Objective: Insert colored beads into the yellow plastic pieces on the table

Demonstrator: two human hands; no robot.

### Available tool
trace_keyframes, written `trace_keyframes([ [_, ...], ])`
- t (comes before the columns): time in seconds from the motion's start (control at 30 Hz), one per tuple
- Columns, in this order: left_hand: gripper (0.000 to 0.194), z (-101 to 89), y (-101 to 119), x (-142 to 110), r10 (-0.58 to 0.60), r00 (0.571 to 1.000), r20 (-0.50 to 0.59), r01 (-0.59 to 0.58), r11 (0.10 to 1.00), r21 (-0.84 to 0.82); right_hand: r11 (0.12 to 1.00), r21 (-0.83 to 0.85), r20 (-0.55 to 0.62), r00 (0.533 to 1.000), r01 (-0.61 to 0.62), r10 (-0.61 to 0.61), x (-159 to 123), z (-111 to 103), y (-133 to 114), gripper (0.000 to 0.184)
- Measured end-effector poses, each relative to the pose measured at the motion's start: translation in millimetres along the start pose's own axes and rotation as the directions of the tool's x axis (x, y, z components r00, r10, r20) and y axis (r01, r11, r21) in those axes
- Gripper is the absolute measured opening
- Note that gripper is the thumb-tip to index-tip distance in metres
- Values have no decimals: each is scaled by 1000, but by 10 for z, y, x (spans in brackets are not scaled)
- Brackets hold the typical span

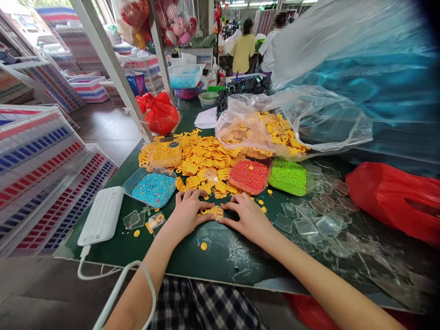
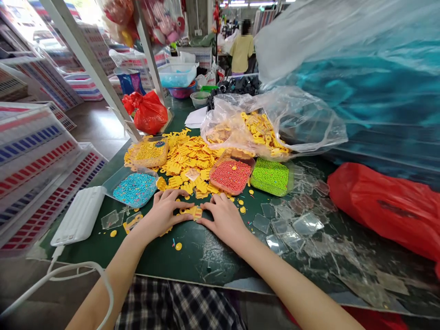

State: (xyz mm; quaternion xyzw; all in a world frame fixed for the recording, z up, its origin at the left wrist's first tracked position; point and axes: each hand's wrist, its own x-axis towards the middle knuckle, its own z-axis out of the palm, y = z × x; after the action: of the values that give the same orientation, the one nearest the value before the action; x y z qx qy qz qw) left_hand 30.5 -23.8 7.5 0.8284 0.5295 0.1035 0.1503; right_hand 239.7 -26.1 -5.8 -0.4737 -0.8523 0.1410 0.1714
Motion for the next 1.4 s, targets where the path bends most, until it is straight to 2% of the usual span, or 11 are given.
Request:
trace_keyframes([
  [0.23,29,-118,-52,158,13,996,93,-6,997,-73,971,219,72,994,-101,87,74,-67,-84,28],
  [0.47,25,-30,-139,107,78,995,-61,-88,981,-174,919,371,-39,986,-136,162,114,42,-215,12],
  [0.63,23,6,-136,72,157,974,-164,-187,964,-190,911,393,-102,978,-126,179,-35,49,-247,16],
  [0.7,26,11,-148,67,167,960,-226,-210,961,-182,923,375,-186,967,-92,172,-111,-66,-142,18],
  [0.8,27,3,-172,73,151,951,-269,-200,966,-165,944,321,-323,927,-80,189,-72,-422,211,22],
  [1.0,24,-20,-198,61,115,957,-267,-153,980,-124,944,206,-599,730,-258,330,661,-1282,1127,47],
  [1.07,23,-19,-209,37,90,959,-269,-125,985,-116,939,157,-625,705,-306,334,895,-1420,1304,46],
  [1.13,22,-15,-220,12,64,959,-275,-100,988,-121,938,91,-612,724,-335,318,1026,-1476,1395,44],
  [1.2,21,-7,-230,-5,52,957,-285,-93,987,-130,946,6,-564,780,-324,271,1038,-1481,1431,42],
  [1.3,21,9,-233,-8,55,952,-301,-100,986,-134,960,-132,-436,885,-246,166,874,-1433,1455,41],
  [1.4,21,27,-224,-1,54,949,-311,-97,987,-125,957,-233,-327,941,-174,92,627,-1339,1499,43],
])
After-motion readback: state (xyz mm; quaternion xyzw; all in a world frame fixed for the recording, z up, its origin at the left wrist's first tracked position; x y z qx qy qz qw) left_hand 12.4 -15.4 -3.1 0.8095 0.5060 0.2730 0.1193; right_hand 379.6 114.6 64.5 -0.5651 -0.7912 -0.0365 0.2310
